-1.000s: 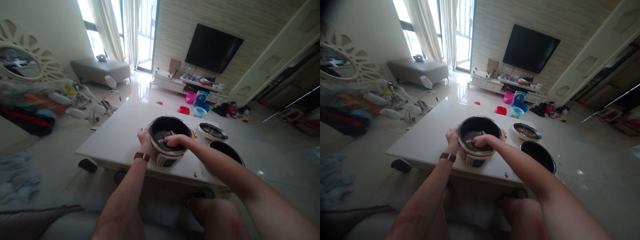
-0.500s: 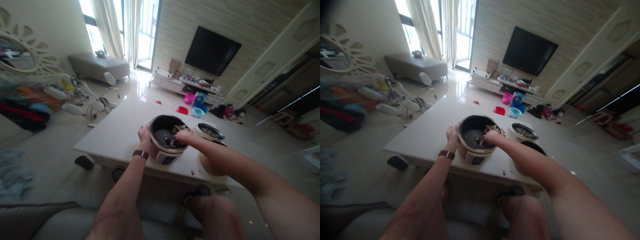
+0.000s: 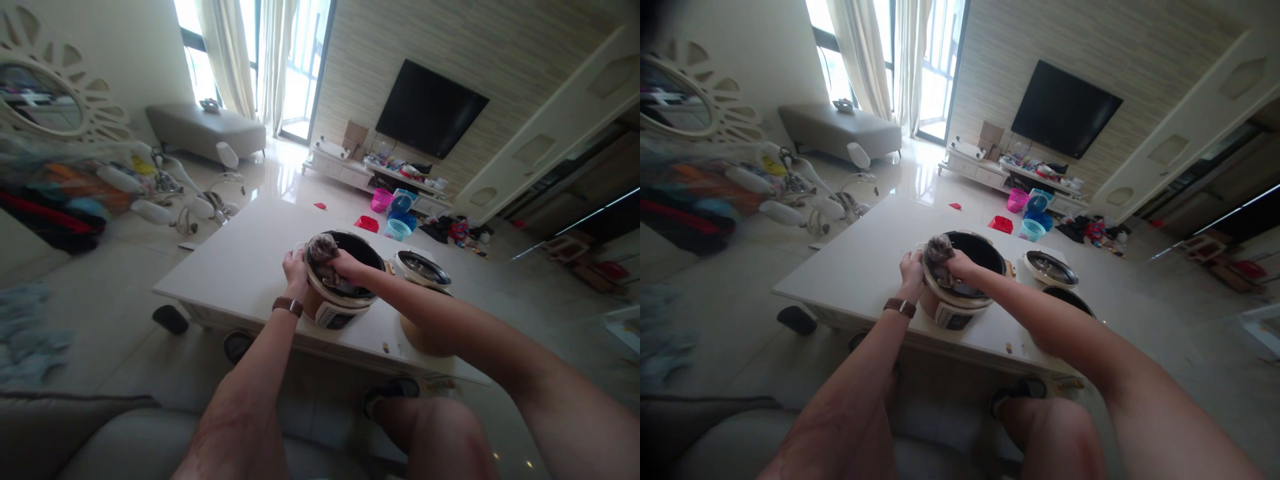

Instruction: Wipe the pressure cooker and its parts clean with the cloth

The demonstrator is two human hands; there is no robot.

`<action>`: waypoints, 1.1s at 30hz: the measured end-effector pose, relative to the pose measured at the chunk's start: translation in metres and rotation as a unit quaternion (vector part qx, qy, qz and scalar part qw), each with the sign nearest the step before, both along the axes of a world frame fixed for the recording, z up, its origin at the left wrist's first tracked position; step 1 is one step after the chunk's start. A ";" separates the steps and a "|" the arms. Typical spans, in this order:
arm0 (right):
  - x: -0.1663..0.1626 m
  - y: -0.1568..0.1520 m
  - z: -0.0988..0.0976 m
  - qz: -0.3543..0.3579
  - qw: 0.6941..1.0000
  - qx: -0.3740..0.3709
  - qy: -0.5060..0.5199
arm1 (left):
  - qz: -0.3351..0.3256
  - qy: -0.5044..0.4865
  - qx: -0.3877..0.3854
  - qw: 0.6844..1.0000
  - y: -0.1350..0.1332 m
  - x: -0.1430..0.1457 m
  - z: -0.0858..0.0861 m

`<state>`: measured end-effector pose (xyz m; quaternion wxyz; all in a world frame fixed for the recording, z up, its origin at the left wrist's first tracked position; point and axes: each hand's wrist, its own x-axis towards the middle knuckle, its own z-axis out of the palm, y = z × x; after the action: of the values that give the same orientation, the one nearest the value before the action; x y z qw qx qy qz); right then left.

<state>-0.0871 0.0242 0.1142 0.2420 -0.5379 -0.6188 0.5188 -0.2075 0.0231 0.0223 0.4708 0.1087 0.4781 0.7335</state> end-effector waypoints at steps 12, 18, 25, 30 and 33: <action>0.024 0.000 0.014 -0.007 0.997 0.050 -0.062 | 0.028 0.009 -0.014 0.999 -0.003 0.000 0.006; -0.011 0.011 0.009 0.077 0.978 0.142 -0.132 | 0.020 0.006 0.005 1.000 -0.004 -0.002 0.007; 0.048 -0.005 0.034 0.224 0.962 0.007 -0.154 | 0.011 -0.032 -0.015 0.999 -0.003 -0.004 0.012; 0.088 0.006 0.071 0.231 0.898 -0.067 -0.369 | 0.015 -0.036 -0.019 0.999 -0.005 -0.004 0.016; 0.091 0.023 0.085 0.252 0.824 0.012 -0.507 | 0.008 -0.032 -0.019 0.999 -0.006 -0.005 0.015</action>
<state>0.0036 0.0467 0.1996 -0.2388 -0.5477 -0.7742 0.2087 -0.2126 0.0175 0.0369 0.4816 0.0720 0.4778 0.7311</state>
